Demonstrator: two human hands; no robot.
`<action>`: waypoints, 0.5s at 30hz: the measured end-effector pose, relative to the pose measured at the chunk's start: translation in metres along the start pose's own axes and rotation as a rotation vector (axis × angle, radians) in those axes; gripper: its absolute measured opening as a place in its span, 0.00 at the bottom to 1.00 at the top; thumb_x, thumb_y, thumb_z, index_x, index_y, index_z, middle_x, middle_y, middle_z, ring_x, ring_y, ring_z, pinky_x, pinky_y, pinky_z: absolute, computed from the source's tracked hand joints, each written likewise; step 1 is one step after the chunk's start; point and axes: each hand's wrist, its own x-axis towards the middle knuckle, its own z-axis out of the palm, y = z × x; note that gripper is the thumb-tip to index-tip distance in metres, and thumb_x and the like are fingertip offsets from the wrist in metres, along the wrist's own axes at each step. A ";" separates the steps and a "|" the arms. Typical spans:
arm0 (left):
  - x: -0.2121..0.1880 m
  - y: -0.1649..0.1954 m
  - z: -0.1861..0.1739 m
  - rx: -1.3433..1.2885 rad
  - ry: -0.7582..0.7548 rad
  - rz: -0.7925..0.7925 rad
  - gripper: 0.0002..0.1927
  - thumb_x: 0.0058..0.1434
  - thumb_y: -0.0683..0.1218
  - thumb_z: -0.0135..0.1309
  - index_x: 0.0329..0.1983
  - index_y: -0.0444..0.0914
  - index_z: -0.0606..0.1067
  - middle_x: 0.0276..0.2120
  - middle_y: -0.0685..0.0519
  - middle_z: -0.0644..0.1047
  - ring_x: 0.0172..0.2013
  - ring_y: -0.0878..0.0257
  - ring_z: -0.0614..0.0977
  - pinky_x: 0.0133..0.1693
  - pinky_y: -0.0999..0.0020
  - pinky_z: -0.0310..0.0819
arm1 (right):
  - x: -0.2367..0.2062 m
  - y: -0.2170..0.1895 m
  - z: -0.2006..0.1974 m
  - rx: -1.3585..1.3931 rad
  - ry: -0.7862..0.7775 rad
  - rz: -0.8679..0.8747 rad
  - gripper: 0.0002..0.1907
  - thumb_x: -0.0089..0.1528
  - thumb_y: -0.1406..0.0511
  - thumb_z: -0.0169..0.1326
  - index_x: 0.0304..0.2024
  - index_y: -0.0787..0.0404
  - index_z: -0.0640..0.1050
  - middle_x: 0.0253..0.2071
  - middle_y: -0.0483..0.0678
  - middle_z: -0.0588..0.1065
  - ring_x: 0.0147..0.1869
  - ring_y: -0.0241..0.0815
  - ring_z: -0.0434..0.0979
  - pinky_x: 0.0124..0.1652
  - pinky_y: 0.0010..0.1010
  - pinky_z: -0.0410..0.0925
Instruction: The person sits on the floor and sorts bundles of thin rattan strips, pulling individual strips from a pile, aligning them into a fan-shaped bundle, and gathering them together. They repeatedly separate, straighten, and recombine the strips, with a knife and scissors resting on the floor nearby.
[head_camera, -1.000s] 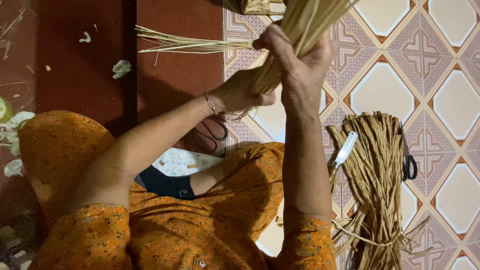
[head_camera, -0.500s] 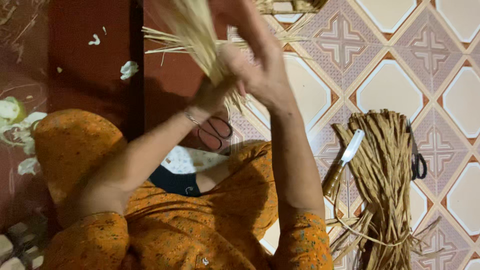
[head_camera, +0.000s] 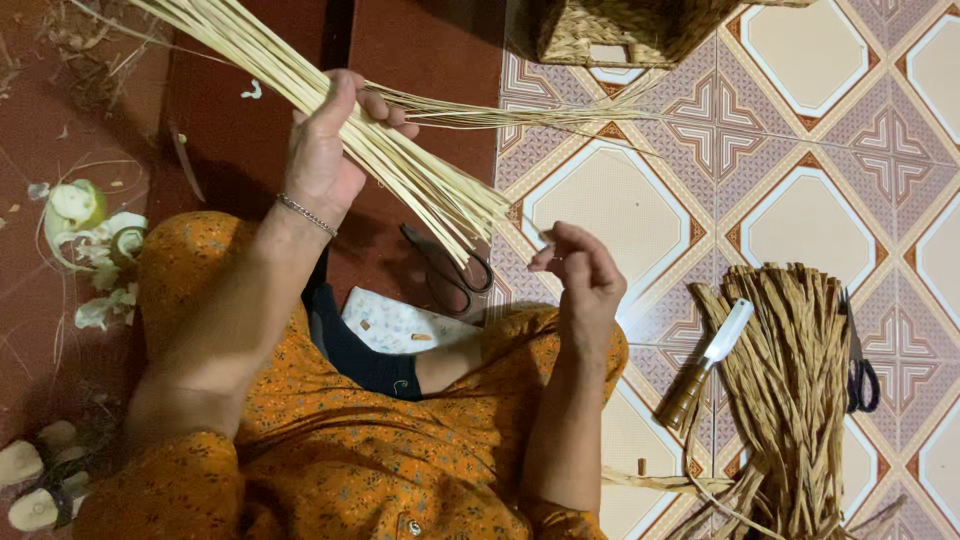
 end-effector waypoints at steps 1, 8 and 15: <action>-0.001 -0.003 -0.002 -0.013 0.014 -0.020 0.14 0.72 0.52 0.52 0.48 0.37 0.69 0.34 0.49 0.76 0.39 0.56 0.84 0.47 0.49 0.87 | -0.005 0.002 0.002 -0.021 0.018 -0.002 0.15 0.67 0.66 0.56 0.52 0.72 0.79 0.46 0.58 0.81 0.44 0.46 0.83 0.46 0.38 0.79; -0.002 -0.009 -0.010 0.060 -0.041 -0.019 0.15 0.72 0.51 0.54 0.54 0.38 0.69 0.38 0.46 0.78 0.42 0.53 0.85 0.48 0.46 0.87 | -0.001 0.014 0.006 -0.114 0.073 -0.030 0.08 0.64 0.76 0.60 0.46 0.70 0.81 0.41 0.50 0.80 0.43 0.38 0.81 0.43 0.31 0.78; 0.003 -0.017 -0.022 -0.043 -0.053 -0.090 0.22 0.70 0.49 0.56 0.62 0.37 0.66 0.42 0.43 0.80 0.43 0.52 0.86 0.47 0.48 0.86 | 0.008 0.031 -0.003 -0.071 0.059 0.009 0.07 0.62 0.76 0.61 0.43 0.68 0.78 0.37 0.48 0.78 0.40 0.36 0.80 0.41 0.29 0.77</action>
